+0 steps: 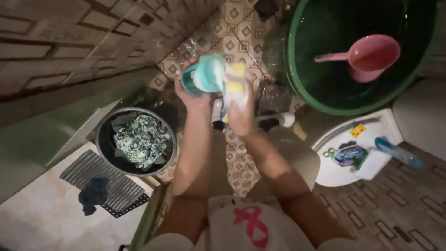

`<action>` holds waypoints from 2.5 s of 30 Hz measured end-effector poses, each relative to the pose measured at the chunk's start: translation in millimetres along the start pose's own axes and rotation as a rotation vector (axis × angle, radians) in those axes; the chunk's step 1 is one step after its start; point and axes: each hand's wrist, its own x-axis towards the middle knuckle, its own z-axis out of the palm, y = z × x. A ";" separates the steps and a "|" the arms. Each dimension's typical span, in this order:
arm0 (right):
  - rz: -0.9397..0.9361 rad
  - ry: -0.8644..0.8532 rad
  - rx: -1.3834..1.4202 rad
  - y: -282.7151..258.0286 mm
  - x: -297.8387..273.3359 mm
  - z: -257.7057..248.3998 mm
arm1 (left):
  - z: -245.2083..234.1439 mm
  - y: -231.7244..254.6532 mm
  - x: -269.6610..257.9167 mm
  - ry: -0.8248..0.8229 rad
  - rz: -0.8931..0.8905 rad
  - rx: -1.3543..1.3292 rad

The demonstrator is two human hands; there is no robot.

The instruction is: Cleaning a bathroom area, including applying soap to a sponge and rinsing surfaces.

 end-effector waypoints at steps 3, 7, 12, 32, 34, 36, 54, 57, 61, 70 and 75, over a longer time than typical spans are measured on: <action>0.093 -0.061 0.003 12.4 -2.8 -4.9 | -5.8 4.0 -9.7 0.093 0.049 -0.032; 0.071 -0.041 0.082 3.7 3.7 -11.0 | -5.6 -3.4 0.5 0.030 0.034 -0.023; 0.011 -0.154 0.027 5.7 8.5 -21.7 | -0.4 -1.0 -9.0 0.001 0.051 -0.001; 0.007 -0.205 0.257 -45.8 34.0 -47.6 | 16.5 -28.7 -10.5 -0.091 -0.228 -0.107; 0.048 -0.203 0.385 -34.3 33.5 -49.2 | 31.5 -31.8 -18.9 -0.051 -0.234 -0.056; 0.095 -0.206 0.519 -33.1 34.0 -49.2 | 38.7 -33.3 -25.0 -0.006 -0.232 -0.003; -0.459 -0.072 -0.332 -35.8 12.4 -19.6 | 26.1 -32.0 -1.0 0.014 -0.322 0.097; -0.379 -0.020 -0.387 -36.5 1.9 -19.6 | 12.1 -38.8 -1.5 0.162 -0.142 0.202; -0.278 0.065 -0.136 -23.4 14.6 -16.6 | 30.2 -38.6 -0.4 -0.044 -0.226 0.082; -0.306 0.104 -0.026 54.6 -13.4 -7.6 | -8.5 -29.3 9.3 0.047 -0.246 0.176; -0.133 0.090 -0.184 -27.1 23.0 -13.2 | 9.4 -34.4 0.1 0.192 -0.148 0.176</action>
